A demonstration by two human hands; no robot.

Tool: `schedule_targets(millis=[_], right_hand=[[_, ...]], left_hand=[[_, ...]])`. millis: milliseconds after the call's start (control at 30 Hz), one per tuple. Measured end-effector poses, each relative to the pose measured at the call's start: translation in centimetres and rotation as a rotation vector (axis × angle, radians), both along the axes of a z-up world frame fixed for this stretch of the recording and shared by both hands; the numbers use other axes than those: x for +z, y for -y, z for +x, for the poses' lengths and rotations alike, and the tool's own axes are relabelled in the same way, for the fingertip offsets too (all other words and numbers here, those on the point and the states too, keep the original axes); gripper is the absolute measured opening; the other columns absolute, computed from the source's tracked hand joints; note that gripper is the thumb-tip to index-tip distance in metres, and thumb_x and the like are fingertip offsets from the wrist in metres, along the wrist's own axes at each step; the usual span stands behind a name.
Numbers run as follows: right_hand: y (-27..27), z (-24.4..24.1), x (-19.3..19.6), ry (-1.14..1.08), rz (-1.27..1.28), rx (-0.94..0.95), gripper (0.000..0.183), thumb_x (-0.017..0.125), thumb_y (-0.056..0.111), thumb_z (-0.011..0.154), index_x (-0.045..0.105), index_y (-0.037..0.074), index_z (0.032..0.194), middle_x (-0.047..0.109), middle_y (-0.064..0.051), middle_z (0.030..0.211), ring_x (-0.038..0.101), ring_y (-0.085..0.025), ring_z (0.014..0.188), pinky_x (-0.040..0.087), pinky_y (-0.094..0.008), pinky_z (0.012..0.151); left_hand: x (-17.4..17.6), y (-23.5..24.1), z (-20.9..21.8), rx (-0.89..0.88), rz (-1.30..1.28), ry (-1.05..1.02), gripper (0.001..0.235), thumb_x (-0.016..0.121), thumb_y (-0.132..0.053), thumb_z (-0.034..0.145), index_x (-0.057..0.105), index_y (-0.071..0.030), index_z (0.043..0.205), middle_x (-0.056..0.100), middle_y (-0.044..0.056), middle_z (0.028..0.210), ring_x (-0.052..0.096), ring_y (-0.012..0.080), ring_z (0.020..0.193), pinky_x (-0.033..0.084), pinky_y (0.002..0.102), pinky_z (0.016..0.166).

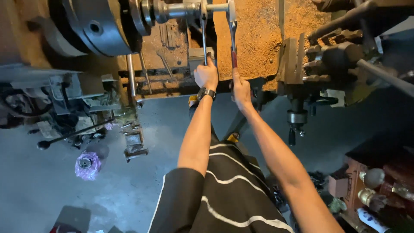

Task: The person operates a metal lathe using two wrenches to tighten and adjust a threaded rod held in the chuck. They repeatedly reposition the wrenches and rotate the rod while the machine runs, occasionally pausing to reposition their hands.

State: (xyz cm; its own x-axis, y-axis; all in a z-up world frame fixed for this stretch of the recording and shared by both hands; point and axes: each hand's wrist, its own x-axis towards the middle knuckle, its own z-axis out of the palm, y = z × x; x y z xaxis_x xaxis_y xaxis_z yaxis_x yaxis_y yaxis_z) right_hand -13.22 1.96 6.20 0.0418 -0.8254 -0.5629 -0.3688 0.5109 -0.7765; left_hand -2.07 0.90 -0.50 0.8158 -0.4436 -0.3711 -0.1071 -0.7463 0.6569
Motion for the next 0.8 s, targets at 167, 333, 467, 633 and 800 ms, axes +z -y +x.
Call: schedule_targets(millis=[167,333,467,633,800], right_hand=[[0.6,-2.2,-1.1,-0.169,0.081,0.073,0.07,0.043,0.071,0.081,0.059,0.006,0.06,0.054,-0.013,0.059,0.054,-0.023,0.062,0.041,-0.035,0.057],[1.7,-1.0,4.0,-0.235,0.098,0.11,0.077,0.037,0.073,0.077,0.069,0.003,0.073,0.065,-0.018,0.083,0.059,-0.032,0.098,0.04,-0.043,0.086],[1.9,-2.2,0.9,-0.244,0.091,0.107,0.073,0.04,0.067,0.083,0.064,0.001,0.067,0.062,-0.019,0.075,0.059,-0.036,0.091,0.04,-0.045,0.083],[1.4,-2.8,-0.4,-0.285,0.151,0.114,0.072,0.042,0.071,0.081,0.057,0.005,0.058,0.061,-0.013,0.069,0.06,-0.031,0.086,0.042,-0.04,0.081],[1.2,-3.0,-1.1,-0.294,0.175,0.105,0.069,0.043,0.071,0.082,0.058,0.01,0.054,0.059,-0.009,0.066,0.06,-0.025,0.079,0.043,-0.036,0.074]], left_hand=[[-5.4,-2.0,0.5,-0.393,-0.24,0.906,0.015,0.051,-0.021,0.085,0.064,-0.014,0.087,0.047,0.009,0.042,0.056,0.0302,0.04,0.044,0.036,0.039],[-9.9,-0.9,0.4,-0.373,-0.386,1.022,0.009,0.059,-0.007,0.075,0.063,-0.009,0.083,0.044,0.006,0.039,0.052,0.0261,0.035,0.04,0.031,0.036],[-10.2,-1.0,0.4,-0.417,-0.349,1.151,0.01,0.059,-0.003,0.077,0.064,-0.006,0.084,0.041,0.006,0.043,0.048,0.0231,0.034,0.039,0.028,0.038],[-9.2,-1.9,0.2,-0.347,-0.393,0.991,0.004,0.062,-0.001,0.074,0.064,-0.005,0.075,0.039,0.008,0.038,0.047,0.0263,0.033,0.038,0.029,0.036],[-8.3,-2.3,0.3,-0.402,-0.365,1.021,0.006,0.061,0.001,0.076,0.064,-0.004,0.076,0.039,0.006,0.039,0.048,0.0238,0.033,0.038,0.028,0.038]])
